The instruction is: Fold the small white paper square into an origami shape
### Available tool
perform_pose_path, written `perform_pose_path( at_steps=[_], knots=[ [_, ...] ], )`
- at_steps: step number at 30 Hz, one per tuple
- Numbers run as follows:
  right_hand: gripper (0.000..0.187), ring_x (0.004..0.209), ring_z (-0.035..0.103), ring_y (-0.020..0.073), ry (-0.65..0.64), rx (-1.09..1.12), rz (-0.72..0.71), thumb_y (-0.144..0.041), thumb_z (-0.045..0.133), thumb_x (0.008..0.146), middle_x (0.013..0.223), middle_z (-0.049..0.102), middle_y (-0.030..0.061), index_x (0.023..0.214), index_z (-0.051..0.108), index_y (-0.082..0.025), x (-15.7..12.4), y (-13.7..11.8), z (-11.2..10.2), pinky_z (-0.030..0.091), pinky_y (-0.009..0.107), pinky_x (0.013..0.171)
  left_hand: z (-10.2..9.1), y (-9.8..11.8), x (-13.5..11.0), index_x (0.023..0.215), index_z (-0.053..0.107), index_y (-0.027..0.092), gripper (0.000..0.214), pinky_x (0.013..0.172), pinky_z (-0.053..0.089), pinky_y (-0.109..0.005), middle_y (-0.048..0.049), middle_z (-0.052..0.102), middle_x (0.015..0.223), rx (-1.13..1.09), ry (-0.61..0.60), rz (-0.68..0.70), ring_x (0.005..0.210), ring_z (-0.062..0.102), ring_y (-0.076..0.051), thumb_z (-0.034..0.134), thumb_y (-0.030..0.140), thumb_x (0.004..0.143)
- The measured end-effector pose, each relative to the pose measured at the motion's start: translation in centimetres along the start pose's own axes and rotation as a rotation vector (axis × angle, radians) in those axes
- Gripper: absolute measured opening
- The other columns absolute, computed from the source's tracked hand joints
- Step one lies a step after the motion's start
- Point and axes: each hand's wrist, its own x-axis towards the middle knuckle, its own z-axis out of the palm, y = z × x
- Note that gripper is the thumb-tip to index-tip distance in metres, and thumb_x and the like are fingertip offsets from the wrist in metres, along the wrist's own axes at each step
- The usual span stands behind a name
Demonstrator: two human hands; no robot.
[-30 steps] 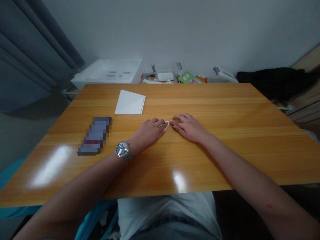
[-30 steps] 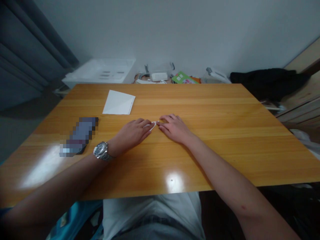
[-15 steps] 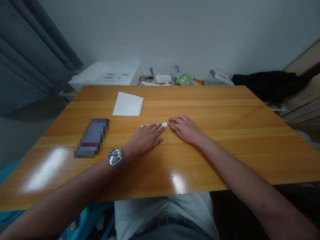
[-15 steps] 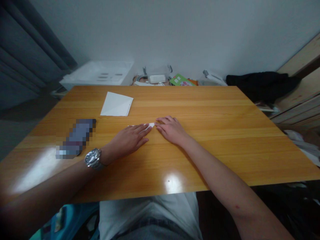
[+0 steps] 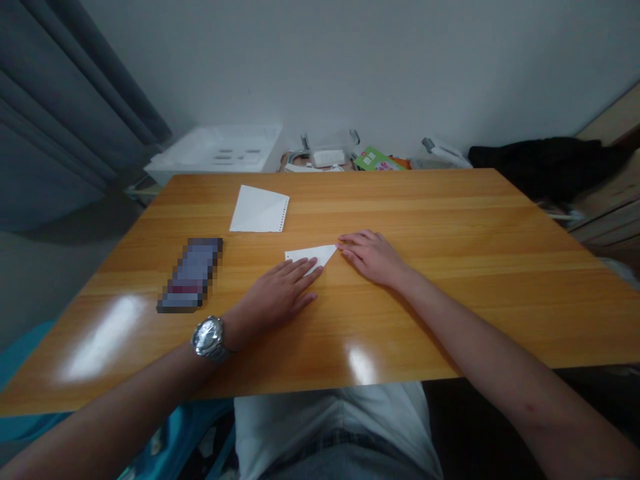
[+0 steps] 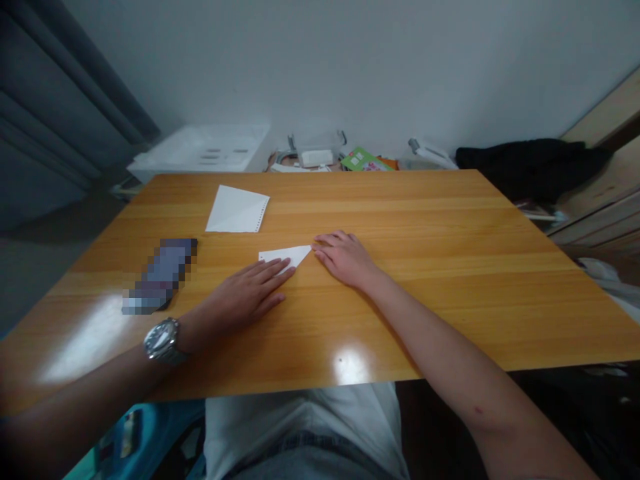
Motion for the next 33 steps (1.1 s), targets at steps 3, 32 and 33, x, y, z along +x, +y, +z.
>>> perform_pose_path(
  at_steps=[3,32,33],
  knots=[
    [0.045,0.127,0.057,0.0268,0.006,0.005,0.010,-0.039,0.036,0.108,0.140,0.066,0.0085,0.133,0.068,-0.019,0.0,-0.2,-0.1,0.043,0.047,0.108,-0.1,0.1,0.1,0.154,0.043,0.021,0.055,0.122,0.034,-0.045,-0.0100,0.040,0.162,-0.006,0.009,-0.012,0.147,0.041,-0.027,0.036,0.047,0.108],
    [0.054,0.147,0.044,0.0264,-0.068,-0.004,0.054,-0.043,0.025,0.109,0.159,0.046,0.0101,0.151,0.052,-0.021,-0.6,0.9,-0.1,0.036,0.051,0.121,0.0,0.8,0.0,0.151,0.046,0.020,0.055,0.121,0.034,-0.044,-0.0087,0.043,0.160,-0.033,0.058,-0.041,0.145,0.044,-0.027,0.040,0.051,0.106],
    [0.055,0.145,0.046,0.0258,-0.048,0.011,0.055,-0.043,0.025,0.109,0.157,0.048,0.0106,0.150,0.053,-0.020,-0.6,1.0,-0.2,0.037,0.050,0.121,0.0,0.7,0.1,0.149,0.048,0.020,0.054,0.121,0.034,-0.045,-0.0089,0.044,0.160,-0.038,0.058,-0.036,0.144,0.044,-0.028,0.040,0.051,0.106]
  ],
)
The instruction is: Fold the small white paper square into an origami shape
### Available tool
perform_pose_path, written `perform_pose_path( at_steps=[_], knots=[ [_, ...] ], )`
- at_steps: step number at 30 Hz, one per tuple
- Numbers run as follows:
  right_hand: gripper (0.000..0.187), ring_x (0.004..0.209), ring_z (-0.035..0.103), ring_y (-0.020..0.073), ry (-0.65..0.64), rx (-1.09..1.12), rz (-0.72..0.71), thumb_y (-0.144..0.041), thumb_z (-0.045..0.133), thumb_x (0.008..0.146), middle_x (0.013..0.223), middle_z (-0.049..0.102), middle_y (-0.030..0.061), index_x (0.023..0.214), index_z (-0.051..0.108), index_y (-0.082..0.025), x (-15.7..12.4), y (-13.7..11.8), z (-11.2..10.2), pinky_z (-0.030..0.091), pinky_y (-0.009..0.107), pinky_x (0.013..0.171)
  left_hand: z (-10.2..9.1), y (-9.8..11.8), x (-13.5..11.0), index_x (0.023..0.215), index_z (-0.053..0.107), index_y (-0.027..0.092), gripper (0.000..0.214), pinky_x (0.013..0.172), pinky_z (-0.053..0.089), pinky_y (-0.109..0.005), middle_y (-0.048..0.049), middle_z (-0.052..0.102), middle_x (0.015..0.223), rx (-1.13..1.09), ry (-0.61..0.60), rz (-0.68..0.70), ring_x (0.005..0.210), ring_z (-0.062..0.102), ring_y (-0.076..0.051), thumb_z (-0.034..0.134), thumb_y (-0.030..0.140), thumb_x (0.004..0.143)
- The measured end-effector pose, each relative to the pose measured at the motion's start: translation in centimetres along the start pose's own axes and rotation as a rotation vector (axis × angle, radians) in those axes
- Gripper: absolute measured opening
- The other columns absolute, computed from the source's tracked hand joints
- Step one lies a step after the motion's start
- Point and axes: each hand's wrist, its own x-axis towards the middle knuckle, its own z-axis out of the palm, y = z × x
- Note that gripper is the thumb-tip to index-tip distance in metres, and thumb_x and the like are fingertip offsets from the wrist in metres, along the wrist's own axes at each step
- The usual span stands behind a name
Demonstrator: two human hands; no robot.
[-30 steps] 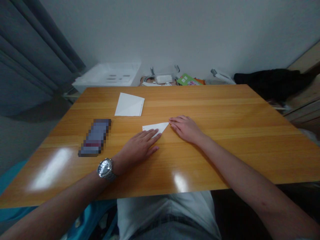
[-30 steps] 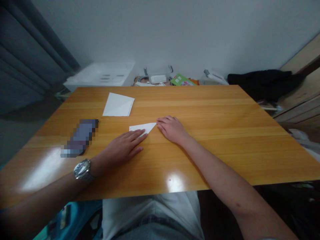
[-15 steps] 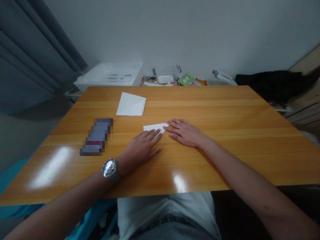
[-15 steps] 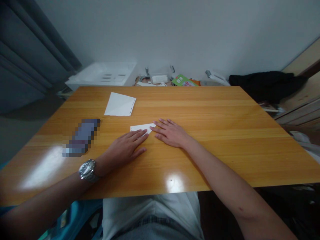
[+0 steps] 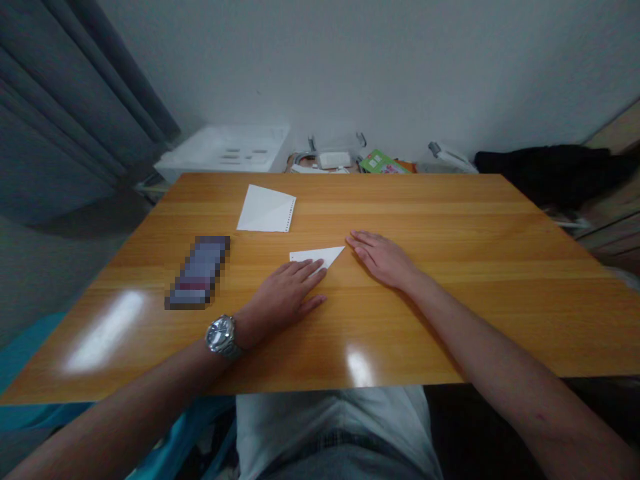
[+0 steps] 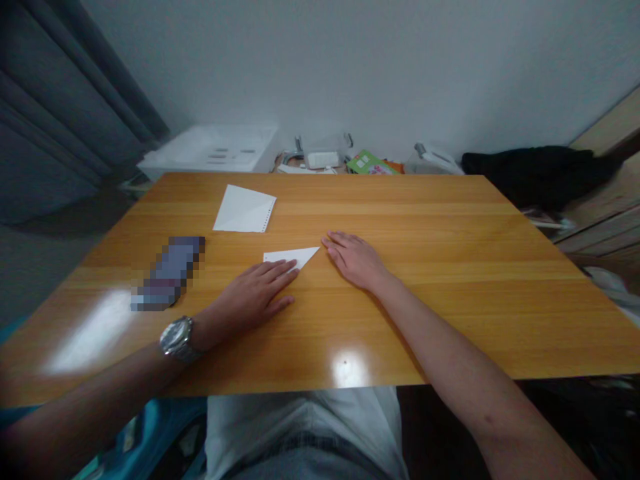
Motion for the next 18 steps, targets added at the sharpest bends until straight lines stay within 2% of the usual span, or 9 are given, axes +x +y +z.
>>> perform_pose_path(
  at_steps=[5,12,18],
  knots=[
    [0.053,0.142,0.050,0.0234,0.079,0.073,-0.070,-0.042,0.026,0.110,0.153,0.054,0.0098,0.146,0.057,-0.019,0.3,0.1,-0.3,0.040,0.046,0.119,0.1,-0.7,0.9,0.153,0.044,0.020,0.056,0.122,0.033,-0.046,-0.0096,0.049,0.156,-0.071,0.021,0.025,0.143,0.045,-0.027,0.039,0.050,0.106],
    [0.049,0.142,0.050,0.0259,0.043,0.099,-0.147,-0.041,0.031,0.109,0.153,0.054,0.0108,0.141,0.062,-0.020,0.5,0.2,0.4,0.039,0.050,0.119,0.6,-2.7,3.5,0.154,0.043,0.022,0.054,0.125,0.025,-0.049,-0.0101,0.046,0.158,-0.056,-0.004,0.147,0.147,0.041,-0.026,0.034,0.048,0.108],
    [0.047,0.142,0.050,0.0277,0.038,0.093,-0.142,-0.039,0.034,0.109,0.151,0.056,0.0113,0.136,0.066,-0.019,0.8,0.4,0.8,0.039,0.052,0.118,-0.2,-2.5,5.4,0.140,0.059,0.019,0.049,0.122,0.029,-0.049,-0.0112,0.061,0.143,-0.023,0.045,0.140,0.138,0.051,-0.027,0.037,0.048,0.107]
  ],
)
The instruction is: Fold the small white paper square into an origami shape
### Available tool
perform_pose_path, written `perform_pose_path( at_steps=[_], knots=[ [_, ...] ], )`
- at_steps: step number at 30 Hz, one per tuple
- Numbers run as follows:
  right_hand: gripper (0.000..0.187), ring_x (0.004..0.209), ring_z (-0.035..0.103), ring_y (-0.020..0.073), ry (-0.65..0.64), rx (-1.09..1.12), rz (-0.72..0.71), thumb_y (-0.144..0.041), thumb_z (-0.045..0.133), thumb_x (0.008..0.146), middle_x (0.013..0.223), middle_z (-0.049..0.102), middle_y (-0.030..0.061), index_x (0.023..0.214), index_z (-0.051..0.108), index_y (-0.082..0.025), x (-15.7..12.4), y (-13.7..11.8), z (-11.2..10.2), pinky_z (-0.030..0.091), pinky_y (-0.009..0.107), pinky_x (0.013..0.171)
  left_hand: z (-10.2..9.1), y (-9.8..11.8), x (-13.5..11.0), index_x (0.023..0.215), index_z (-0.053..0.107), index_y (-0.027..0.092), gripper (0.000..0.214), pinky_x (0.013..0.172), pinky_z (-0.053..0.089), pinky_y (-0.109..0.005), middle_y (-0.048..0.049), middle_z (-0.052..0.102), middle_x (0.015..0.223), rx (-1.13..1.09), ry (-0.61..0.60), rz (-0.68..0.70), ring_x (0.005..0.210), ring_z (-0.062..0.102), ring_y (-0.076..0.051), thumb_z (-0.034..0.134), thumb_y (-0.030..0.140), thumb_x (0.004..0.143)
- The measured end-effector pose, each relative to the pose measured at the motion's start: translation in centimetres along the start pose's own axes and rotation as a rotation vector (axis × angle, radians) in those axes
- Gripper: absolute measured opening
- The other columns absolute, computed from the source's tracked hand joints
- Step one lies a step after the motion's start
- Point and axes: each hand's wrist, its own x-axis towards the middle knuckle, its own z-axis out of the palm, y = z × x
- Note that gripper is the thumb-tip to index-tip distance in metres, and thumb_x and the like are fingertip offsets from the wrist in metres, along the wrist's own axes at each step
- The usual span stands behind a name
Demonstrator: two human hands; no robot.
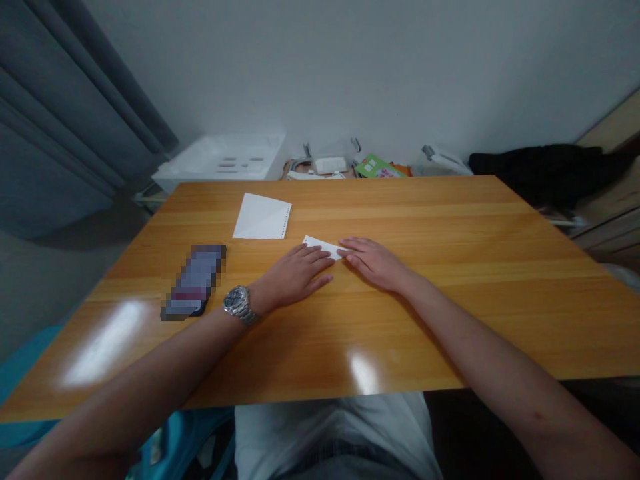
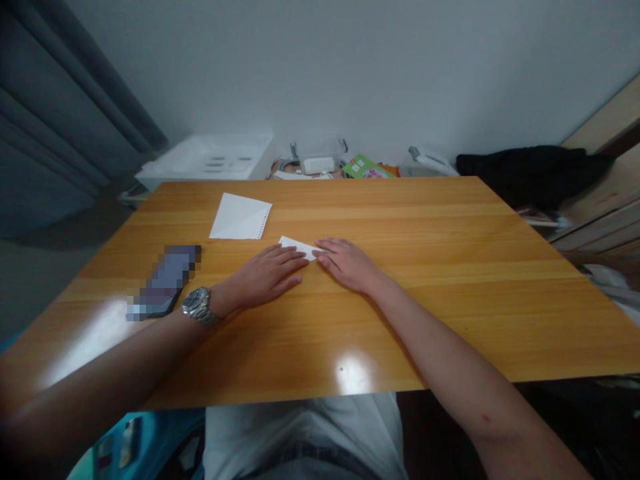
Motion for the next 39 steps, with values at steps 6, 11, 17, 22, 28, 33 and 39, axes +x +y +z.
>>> perform_pose_path(
  at_steps=[6,11,17,22,28,33,39],
  knots=[
    [0.045,0.140,0.052,0.0293,0.010,0.012,-0.019,-0.037,0.038,0.108,0.148,0.059,0.0140,0.132,0.069,-0.015,0.0,-0.5,-0.3,0.040,0.052,0.118,0.2,1.1,0.5,0.137,0.061,0.015,0.052,0.119,0.033,-0.048,-0.0118,0.064,0.139,0.071,0.045,-0.062,0.133,0.055,-0.029,0.038,0.050,0.106],
    [0.038,0.137,0.055,0.0295,0.054,0.039,-0.043,-0.030,0.043,0.106,0.144,0.062,0.0142,0.127,0.072,-0.018,-0.2,-0.9,-0.4,0.042,0.054,0.116,0.7,1.3,-0.1,0.139,0.060,0.017,0.047,0.115,0.038,-0.046,-0.0129,0.060,0.143,0.094,0.059,-0.111,0.133,0.053,-0.029,0.040,0.044,0.106],
    [0.033,0.133,0.058,0.0301,0.050,0.042,-0.095,-0.032,0.054,0.101,0.144,0.062,0.0150,0.125,0.073,-0.019,-0.4,-0.6,-0.2,0.047,0.052,0.112,0.8,1.0,-0.4,0.142,0.057,0.015,0.046,0.112,0.043,-0.043,-0.0126,0.059,0.143,0.057,0.041,-0.137,0.130,0.056,-0.028,0.039,0.038,0.107],
    [0.037,0.129,0.061,0.0289,-0.007,0.049,-0.100,-0.033,0.061,0.097,0.142,0.064,0.0136,0.131,0.069,-0.020,-0.6,-0.2,-0.7,0.050,0.049,0.110,1.0,0.5,-0.3,0.142,0.057,0.015,0.045,0.112,0.045,-0.043,-0.0121,0.059,0.144,0.011,0.036,-0.127,0.129,0.058,-0.028,0.038,0.036,0.107],
    [0.036,0.125,0.065,0.0276,0.014,0.142,-0.048,-0.030,0.066,0.094,0.133,0.070,0.0103,0.129,0.069,-0.023,-0.6,0.0,-0.7,0.050,0.048,0.109,1.3,0.0,-0.1,0.139,0.060,0.014,0.045,0.113,0.045,-0.043,-0.0129,0.062,0.139,-0.046,0.081,-0.128,0.127,0.059,-0.027,0.042,0.039,0.106],
    [0.026,0.117,0.069,0.0261,0.023,0.142,-0.041,-0.024,0.062,0.095,0.127,0.073,0.0091,0.118,0.073,-0.023,-0.7,-0.3,-0.9,0.054,0.045,0.103,1.4,-0.2,0.1,0.135,0.062,0.014,0.042,0.110,0.047,-0.043,-0.0124,0.064,0.136,-0.067,0.093,-0.109,0.123,0.060,-0.026,0.044,0.037,0.105],
    [0.020,0.108,0.072,0.0242,0.029,0.108,-0.070,-0.023,0.058,0.097,0.117,0.077,0.0077,0.103,0.077,-0.023,-0.5,-0.6,-1.4,0.056,0.041,0.096,1.2,-0.1,0.2,0.130,0.065,0.017,0.036,0.106,0.049,-0.042,-0.0111,0.066,0.130,-0.070,0.094,-0.103,0.119,0.062,-0.026,0.047,0.036,0.104]
  ],
)
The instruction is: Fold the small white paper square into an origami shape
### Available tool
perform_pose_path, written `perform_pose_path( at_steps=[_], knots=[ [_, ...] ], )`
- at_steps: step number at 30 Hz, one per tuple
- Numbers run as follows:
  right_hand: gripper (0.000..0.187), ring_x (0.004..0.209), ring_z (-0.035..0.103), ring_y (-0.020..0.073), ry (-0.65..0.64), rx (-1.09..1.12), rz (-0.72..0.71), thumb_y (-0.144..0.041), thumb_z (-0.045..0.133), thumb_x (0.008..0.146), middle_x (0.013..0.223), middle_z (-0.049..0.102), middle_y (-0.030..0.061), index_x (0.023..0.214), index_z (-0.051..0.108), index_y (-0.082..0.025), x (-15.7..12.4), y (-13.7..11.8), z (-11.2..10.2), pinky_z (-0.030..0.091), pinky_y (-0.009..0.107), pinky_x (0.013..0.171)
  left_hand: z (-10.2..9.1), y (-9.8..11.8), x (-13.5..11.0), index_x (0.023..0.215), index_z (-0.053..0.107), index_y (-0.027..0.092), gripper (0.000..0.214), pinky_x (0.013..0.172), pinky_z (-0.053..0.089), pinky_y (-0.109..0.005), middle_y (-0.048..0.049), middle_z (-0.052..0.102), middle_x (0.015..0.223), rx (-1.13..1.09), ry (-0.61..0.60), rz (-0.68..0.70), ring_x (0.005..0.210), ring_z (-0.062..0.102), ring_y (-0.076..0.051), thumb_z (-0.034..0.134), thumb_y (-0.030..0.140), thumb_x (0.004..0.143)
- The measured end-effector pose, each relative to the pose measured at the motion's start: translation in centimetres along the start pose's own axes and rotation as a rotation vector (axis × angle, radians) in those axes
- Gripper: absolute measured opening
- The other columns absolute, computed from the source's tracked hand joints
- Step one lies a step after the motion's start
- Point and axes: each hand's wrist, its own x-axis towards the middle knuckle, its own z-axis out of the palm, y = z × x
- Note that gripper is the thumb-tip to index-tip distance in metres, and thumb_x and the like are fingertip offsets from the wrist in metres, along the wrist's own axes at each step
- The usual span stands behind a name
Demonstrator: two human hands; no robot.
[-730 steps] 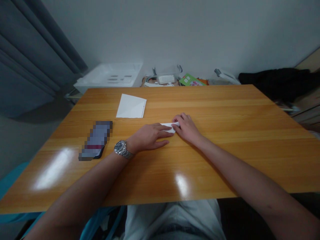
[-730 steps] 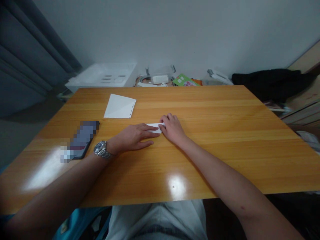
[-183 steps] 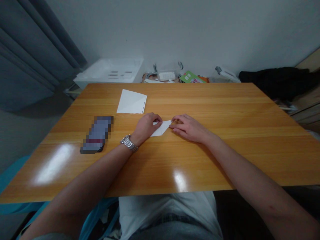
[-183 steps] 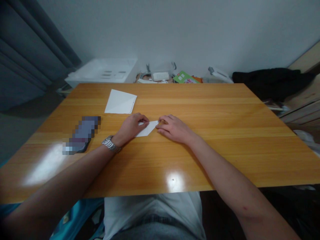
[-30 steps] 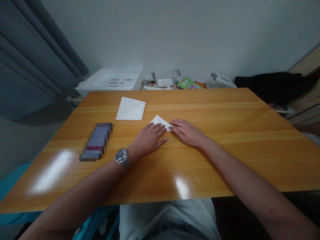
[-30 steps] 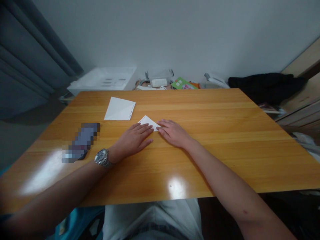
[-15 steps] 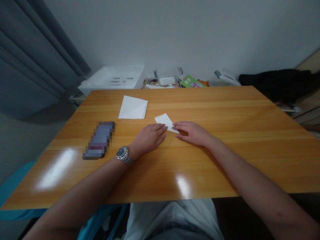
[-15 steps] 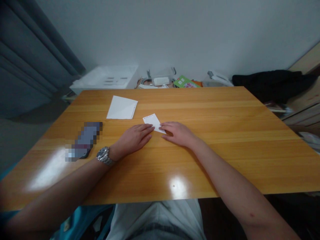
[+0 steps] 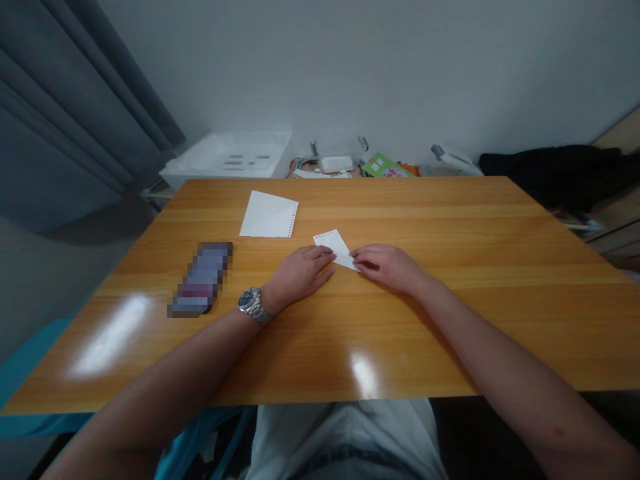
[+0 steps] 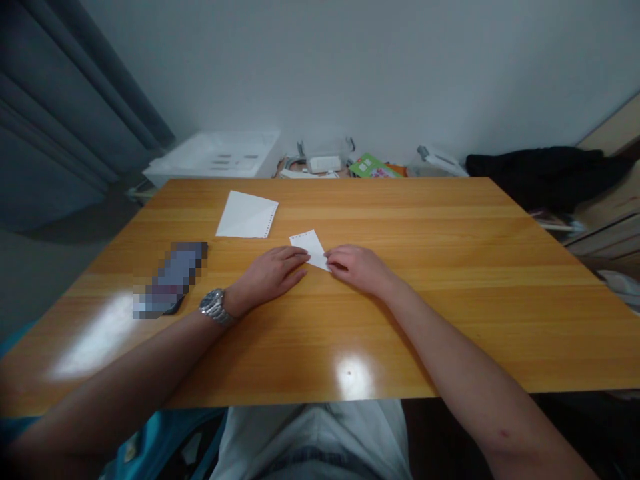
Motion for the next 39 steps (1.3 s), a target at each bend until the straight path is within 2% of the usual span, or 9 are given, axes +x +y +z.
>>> perform_pose_path(
  at_steps=[6,13,19,26,31,35,39],
  knots=[
    [0.020,0.112,0.069,0.0268,-0.037,-0.039,-0.019,-0.033,0.065,0.096,0.122,0.074,0.0101,0.107,0.076,-0.021,-0.1,0.0,-0.1,0.055,0.043,0.097,0.1,-0.1,0.0,0.128,0.065,0.018,0.034,0.103,0.049,-0.042,-0.0103,0.066,0.129,-0.002,0.003,-0.001,0.118,0.062,-0.026,0.049,0.035,0.104],
    [0.020,0.111,0.071,0.0254,-0.016,-0.014,0.036,-0.024,0.064,0.094,0.121,0.075,0.0073,0.110,0.075,-0.024,-0.2,-0.1,0.0,0.055,0.042,0.098,0.1,-0.1,0.2,0.126,0.065,0.018,0.032,0.101,0.049,-0.042,-0.0095,0.068,0.124,0.015,0.014,0.015,0.113,0.063,-0.026,0.049,0.034,0.104],
    [0.018,0.107,0.073,0.0264,0.004,-0.039,0.036,-0.019,0.061,0.092,0.118,0.077,0.0091,0.101,0.076,-0.022,-0.1,-0.2,0.1,0.056,0.043,0.096,0.1,0.0,0.2,0.124,0.065,0.019,0.028,0.097,0.050,-0.040,-0.0094,0.068,0.119,0.028,0.022,0.007,0.110,0.063,-0.025,0.052,0.032,0.103],
    [0.021,0.098,0.075,0.0254,0.049,-0.065,0.074,-0.022,0.059,0.093,0.112,0.079,0.0081,0.105,0.076,-0.023,-0.2,-0.3,0.2,0.058,0.040,0.089,0.1,0.2,0.3,0.116,0.067,0.020,0.023,0.093,0.051,-0.039,-0.0083,0.068,0.112,0.022,0.051,-0.023,0.105,0.064,-0.025,0.054,0.033,0.102],
    [0.019,0.091,0.074,0.0238,0.109,-0.059,0.073,-0.022,0.059,0.094,0.105,0.079,0.0072,0.102,0.075,-0.021,0.0,-1.0,-0.1,0.057,0.036,0.082,-0.1,0.3,0.5,0.105,0.068,0.019,0.020,0.084,0.050,-0.036,-0.0067,0.069,0.104,0.036,0.059,-0.046,0.096,0.065,-0.023,0.054,0.033,0.102],
    [0.016,0.086,0.073,0.0224,0.134,0.006,0.093,-0.024,0.059,0.094,0.098,0.079,0.0058,0.098,0.075,-0.022,0.0,-1.5,-0.2,0.056,0.035,0.079,-0.3,0.4,0.6,0.099,0.069,0.019,0.026,0.080,0.049,-0.034,-0.0069,0.068,0.098,0.047,0.046,-0.033,0.090,0.064,-0.021,0.047,0.032,0.105],
    [0.017,0.090,0.073,0.0218,0.210,0.188,0.165,-0.032,0.061,0.095,0.102,0.078,0.0051,0.102,0.074,-0.024,-0.1,-1.5,0.0,0.058,0.035,0.082,-0.7,0.5,0.5,0.099,0.071,0.020,0.022,0.084,0.049,-0.035,-0.0073,0.067,0.101,0.008,0.135,-0.057,0.093,0.062,-0.021,0.052,0.029,0.103]
  ],
)
